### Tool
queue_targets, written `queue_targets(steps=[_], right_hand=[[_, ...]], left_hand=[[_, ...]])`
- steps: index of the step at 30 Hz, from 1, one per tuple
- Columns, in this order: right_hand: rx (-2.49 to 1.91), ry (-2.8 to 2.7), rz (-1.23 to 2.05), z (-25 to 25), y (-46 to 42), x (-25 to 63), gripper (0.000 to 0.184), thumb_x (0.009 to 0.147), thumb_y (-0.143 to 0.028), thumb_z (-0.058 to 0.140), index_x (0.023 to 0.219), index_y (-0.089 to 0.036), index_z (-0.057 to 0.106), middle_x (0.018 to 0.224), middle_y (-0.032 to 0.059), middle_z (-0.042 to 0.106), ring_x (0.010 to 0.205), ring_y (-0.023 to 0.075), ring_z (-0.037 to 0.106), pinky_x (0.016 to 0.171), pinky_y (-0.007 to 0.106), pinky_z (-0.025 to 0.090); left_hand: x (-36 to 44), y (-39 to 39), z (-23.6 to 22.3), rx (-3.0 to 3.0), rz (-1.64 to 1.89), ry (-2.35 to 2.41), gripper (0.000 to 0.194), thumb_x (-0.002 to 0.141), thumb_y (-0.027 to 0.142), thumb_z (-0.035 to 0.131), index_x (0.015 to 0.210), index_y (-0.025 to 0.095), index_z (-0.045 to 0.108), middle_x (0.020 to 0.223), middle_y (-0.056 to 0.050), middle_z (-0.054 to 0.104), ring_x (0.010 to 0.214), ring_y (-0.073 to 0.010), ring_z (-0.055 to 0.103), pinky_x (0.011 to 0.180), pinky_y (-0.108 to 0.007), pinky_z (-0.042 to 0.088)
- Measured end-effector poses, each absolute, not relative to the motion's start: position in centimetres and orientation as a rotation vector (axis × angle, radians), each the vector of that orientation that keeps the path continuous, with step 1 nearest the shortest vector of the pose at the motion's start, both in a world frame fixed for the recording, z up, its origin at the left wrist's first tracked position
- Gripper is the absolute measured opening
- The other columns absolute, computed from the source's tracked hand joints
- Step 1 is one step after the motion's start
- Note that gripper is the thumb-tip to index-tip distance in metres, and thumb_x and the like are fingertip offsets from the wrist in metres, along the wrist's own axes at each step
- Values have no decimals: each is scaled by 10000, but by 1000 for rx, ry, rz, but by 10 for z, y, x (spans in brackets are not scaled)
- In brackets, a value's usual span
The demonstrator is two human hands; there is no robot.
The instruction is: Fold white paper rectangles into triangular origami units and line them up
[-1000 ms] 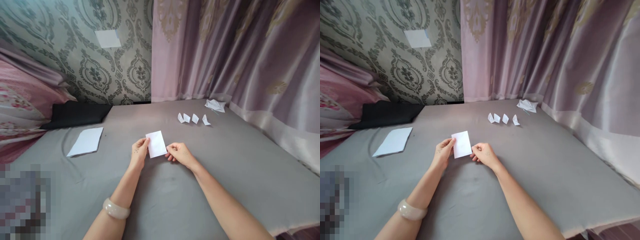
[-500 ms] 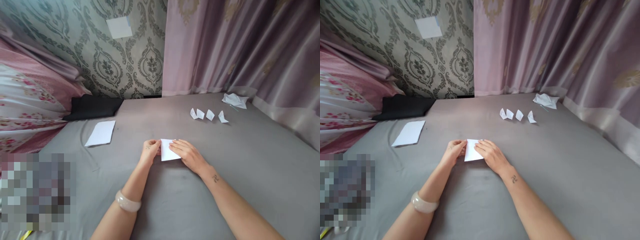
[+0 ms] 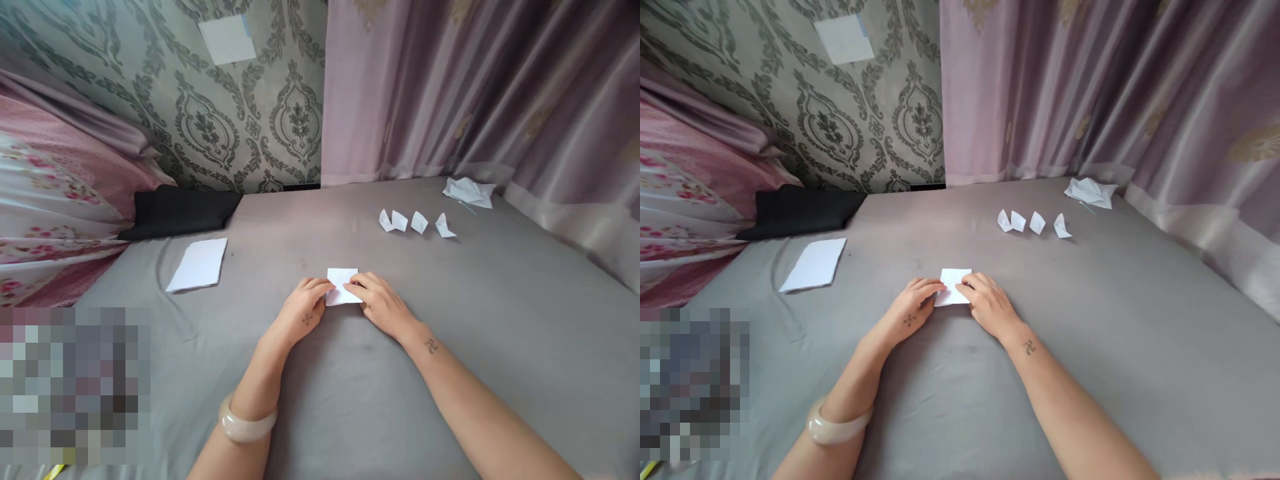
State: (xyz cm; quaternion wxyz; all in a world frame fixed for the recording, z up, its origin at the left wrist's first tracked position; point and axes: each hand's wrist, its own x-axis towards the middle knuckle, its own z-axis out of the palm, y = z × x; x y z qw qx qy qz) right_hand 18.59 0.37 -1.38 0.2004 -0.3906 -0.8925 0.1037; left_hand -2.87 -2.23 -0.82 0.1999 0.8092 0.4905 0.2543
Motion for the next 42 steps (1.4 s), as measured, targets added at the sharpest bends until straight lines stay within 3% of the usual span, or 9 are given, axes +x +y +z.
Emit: queue_targets(steps=[5,18,24,28,34,42], right_hand=[[-1104,-2468,255,-14,3,188,509,823,-23,423,1258,-249,561,1250,73,552,1108,230,496,918,381,470],[-1113,-2534,268,-15,4,189,409,839,-43,430,1164,-212,612,1236,77,571,1118,231,501,955,386,444],[-1073,-2548,486,3,-2,194,253,878,-141,477,957,-232,699,1044,57,641,971,204,562,842,348,468],[-1175,-2391,718,11,0,197,166,877,-262,543,877,-244,708,1011,28,641,921,174,580,817,308,447],[-1342,-2151,902,3,8,196,322,890,-384,506,664,-199,643,994,11,622,722,112,564,699,262,418],[-1529,-2062,707,-7,7,181,323,906,-334,463,632,-183,543,973,30,583,702,112,549,680,262,402]], left_hand=[[-29,-17,-10,2407,716,1323,325,925,151,412,1162,226,622,1199,-50,639,1076,-213,522,960,-348,441],[-25,-17,-11,2494,662,1355,330,955,197,364,1102,182,659,1158,-74,661,1071,-217,557,935,-349,454],[-22,-30,2,2407,579,1433,288,888,129,437,981,208,698,1099,-51,671,1027,-218,560,868,-321,476],[-17,-33,9,2170,590,1556,181,864,202,537,885,220,716,1064,-46,667,967,-218,568,814,-316,479],[-7,-26,0,1893,673,1770,206,867,312,572,802,191,727,973,-70,659,946,-222,547,894,-360,429],[1,-16,-17,1811,779,1915,252,873,329,554,733,164,683,898,-81,608,883,-222,491,844,-349,413]])
